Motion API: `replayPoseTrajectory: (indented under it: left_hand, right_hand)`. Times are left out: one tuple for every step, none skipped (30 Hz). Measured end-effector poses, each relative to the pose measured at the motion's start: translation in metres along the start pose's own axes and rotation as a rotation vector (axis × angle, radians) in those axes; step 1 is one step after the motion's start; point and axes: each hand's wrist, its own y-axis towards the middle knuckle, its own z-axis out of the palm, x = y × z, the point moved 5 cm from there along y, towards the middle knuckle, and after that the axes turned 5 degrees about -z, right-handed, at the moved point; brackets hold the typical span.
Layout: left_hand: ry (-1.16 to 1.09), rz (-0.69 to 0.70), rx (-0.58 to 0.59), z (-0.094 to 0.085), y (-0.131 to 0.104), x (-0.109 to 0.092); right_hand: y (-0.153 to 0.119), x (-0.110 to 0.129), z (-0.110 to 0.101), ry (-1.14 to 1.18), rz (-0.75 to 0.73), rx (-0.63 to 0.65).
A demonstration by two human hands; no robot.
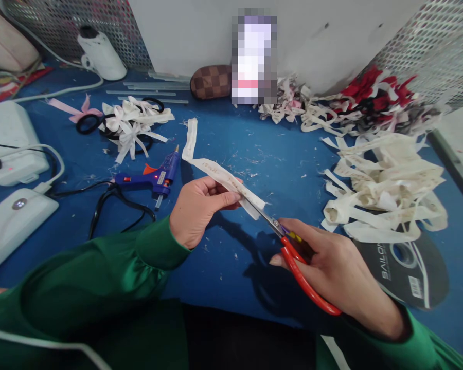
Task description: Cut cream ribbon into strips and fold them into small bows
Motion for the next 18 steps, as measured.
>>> replayPoseTrajectory:
  left_hand:
    - [0.004, -0.001, -0.004, 0.0, -0.0001, -0.0001]
    - [0.007, -0.002, -0.006, 0.0, -0.0002, -0.0003]
    - [0.008, -0.001, -0.008, 0.0, -0.0003, -0.0006]
    - [0.007, -0.001, -0.009, -0.0001, -0.0004, -0.0008]
    - [0.005, -0.001, -0.011, -0.0002, -0.0005, -0.0011]
    - [0.004, -0.003, -0.011, -0.0004, -0.0005, -0.0012]
    - [0.003, -0.004, -0.01, -0.0006, -0.0005, -0.0013]
    - [0.002, -0.007, -0.007, -0.0008, -0.0004, -0.0012]
    - [0.002, -0.007, -0.002, -0.0008, -0.0004, -0.0012]
    - [0.002, -0.009, 0.005, -0.0006, -0.0004, -0.001]
    - [0.002, -0.011, 0.014, -0.0003, -0.0005, -0.0007]
    - [0.001, -0.014, 0.023, 0.0001, -0.0006, -0.0003]
    - [0.0, -0.019, 0.032, 0.0007, -0.0007, 0.0003]
    - [0.001, -0.025, 0.04, 0.0014, -0.0009, 0.0009]
    - [0.003, -0.031, 0.047, 0.002, -0.0011, 0.0014]
    - [0.008, -0.034, 0.052, 0.0026, -0.0013, 0.0019]
    - [0.015, -0.036, 0.055, 0.003, -0.0015, 0.0022]
    - [0.022, -0.037, 0.056, 0.0033, -0.0016, 0.0024]
  right_hand:
    - [-0.0005, -0.0002, -0.0003, -0.001, -0.001, 0.0]
    - [-0.0011, -0.0005, -0.0007, -0.003, -0.001, -0.003]
    - [-0.0017, -0.0007, -0.0011, -0.004, -0.002, -0.004]
    - [-0.0021, -0.0008, -0.0013, -0.004, -0.005, -0.005]
    - [-0.0024, -0.0008, -0.0016, -0.006, -0.008, -0.008]
    - [-0.0025, -0.0007, -0.0017, -0.009, -0.011, -0.008]
    - [-0.0024, -0.0005, -0.0017, -0.011, -0.013, -0.007]
    - [-0.0022, -0.0003, -0.0015, -0.013, -0.012, -0.004]
    - [-0.0019, 0.0001, -0.0013, -0.014, -0.01, -0.001]
    - [-0.0015, 0.0004, -0.0011, -0.015, -0.007, 0.002]
    - [-0.001, 0.0008, -0.0005, -0.017, -0.003, 0.009]
    - [-0.0006, 0.001, 0.0, -0.021, 0.0, 0.015]
    - [-0.0002, 0.0012, 0.0005, -0.026, 0.002, 0.019]
    - [0.0001, 0.0012, 0.001, -0.032, 0.004, 0.022]
    - [0.0002, 0.001, 0.0015, -0.038, 0.005, 0.026]
    - [0.0003, 0.0006, 0.002, -0.042, 0.008, 0.029]
    - [0.0002, 0.0001, 0.0025, -0.045, 0.011, 0.033]
    - [0.0001, -0.0002, 0.0029, -0.046, 0.012, 0.038]
